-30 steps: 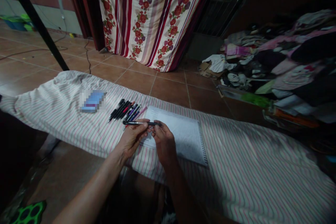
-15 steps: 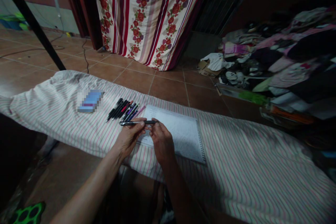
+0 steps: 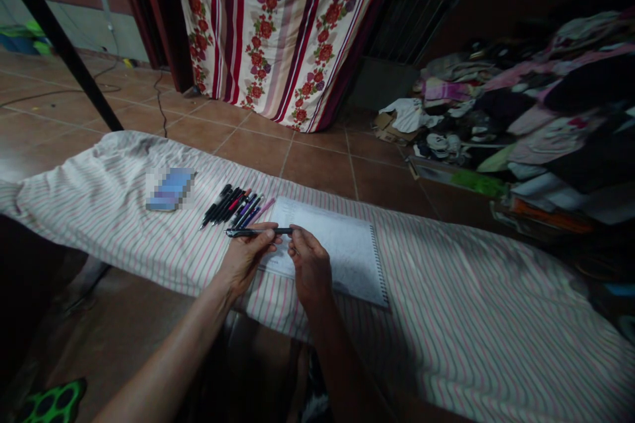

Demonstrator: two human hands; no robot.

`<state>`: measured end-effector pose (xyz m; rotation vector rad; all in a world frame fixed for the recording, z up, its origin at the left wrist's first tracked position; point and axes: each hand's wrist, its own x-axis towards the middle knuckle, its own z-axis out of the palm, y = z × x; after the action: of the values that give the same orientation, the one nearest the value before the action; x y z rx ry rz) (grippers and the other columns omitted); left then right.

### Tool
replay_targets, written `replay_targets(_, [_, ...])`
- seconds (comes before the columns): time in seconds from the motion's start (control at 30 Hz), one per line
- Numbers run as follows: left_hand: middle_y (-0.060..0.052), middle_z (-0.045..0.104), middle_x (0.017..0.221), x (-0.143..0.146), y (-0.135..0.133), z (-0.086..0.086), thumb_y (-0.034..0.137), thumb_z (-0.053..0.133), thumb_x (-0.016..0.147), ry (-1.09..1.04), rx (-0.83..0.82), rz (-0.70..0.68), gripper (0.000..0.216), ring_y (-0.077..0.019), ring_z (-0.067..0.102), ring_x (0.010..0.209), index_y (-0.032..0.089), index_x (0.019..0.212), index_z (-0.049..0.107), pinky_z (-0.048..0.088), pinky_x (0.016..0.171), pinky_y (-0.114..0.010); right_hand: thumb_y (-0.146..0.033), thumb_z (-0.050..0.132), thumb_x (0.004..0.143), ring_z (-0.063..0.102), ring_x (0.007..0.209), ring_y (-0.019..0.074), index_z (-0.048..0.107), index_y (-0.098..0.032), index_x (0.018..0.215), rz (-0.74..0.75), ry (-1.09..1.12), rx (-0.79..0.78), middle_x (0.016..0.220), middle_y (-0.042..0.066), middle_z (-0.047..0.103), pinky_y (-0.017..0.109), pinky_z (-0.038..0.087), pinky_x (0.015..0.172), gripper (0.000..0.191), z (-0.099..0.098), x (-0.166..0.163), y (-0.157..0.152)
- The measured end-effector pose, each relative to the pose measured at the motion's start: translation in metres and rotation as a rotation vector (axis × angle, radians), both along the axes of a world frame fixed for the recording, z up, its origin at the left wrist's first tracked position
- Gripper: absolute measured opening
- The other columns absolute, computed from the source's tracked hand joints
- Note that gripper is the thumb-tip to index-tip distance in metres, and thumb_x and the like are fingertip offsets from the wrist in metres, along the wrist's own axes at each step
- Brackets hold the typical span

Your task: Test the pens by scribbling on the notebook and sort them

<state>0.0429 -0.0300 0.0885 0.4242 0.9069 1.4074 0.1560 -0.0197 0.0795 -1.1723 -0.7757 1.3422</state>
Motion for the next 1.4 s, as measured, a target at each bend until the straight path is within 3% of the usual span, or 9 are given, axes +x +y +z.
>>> replay_targets(0.3, [-0.008, 0.071, 0.073, 0.001, 0.000, -0.004, 0.018, 0.078, 0.056, -0.041, 0.043, 0.007, 0.030, -0.0162, 0.068, 0.067, 0.009, 0.082, 0.065, 0.055, 0.069, -0.025, -0.039, 0.058, 0.072, 0.048, 0.059, 0.0112, 0.064, -0.017, 0.084, 0.039, -0.006, 0.027, 0.066, 0.000, 0.054, 0.024, 0.040, 0.055, 0.027, 0.009, -0.003, -0.003])
replay_targets(0.47, [-0.008, 0.071, 0.074, 0.002, 0.000, -0.006, 0.016, 0.078, 0.057, -0.061, 0.074, 0.027, 0.027, -0.0172, 0.068, 0.072, 0.009, 0.079, 0.064, 0.055, 0.076, -0.027, -0.043, 0.060, 0.069, 0.045, 0.056, 0.0105, 0.064, -0.016, 0.082, 0.010, -0.028, 0.001, 0.062, -0.002, 0.051, 0.024, 0.038, 0.054, 0.030, 0.005, -0.004, -0.001])
replay_targets(1.03, [-0.008, 0.071, 0.074, 0.010, 0.000, -0.018, 0.019, 0.075, 0.061, -0.017, 0.105, 0.084, 0.025, -0.0176, 0.068, 0.073, 0.008, 0.081, 0.064, 0.053, 0.079, -0.028, -0.040, 0.056, 0.072, 0.050, 0.064, 0.0138, 0.067, -0.018, 0.084, -0.067, -0.234, 0.069, 0.065, 0.000, 0.056, 0.026, 0.040, 0.063, 0.028, -0.014, 0.000, 0.004])
replay_targets(1.4, [-0.004, 0.069, 0.070, 0.011, 0.001, -0.015, 0.020, 0.075, 0.061, -0.055, 0.115, 0.135, 0.021, -0.0150, 0.067, 0.069, 0.009, 0.076, 0.065, 0.053, 0.079, -0.028, -0.036, 0.053, 0.075, 0.056, 0.070, 0.0142, 0.067, -0.017, 0.091, -0.081, -0.304, 0.130, 0.071, 0.000, 0.061, 0.026, 0.043, 0.068, 0.028, -0.006, -0.005, -0.001])
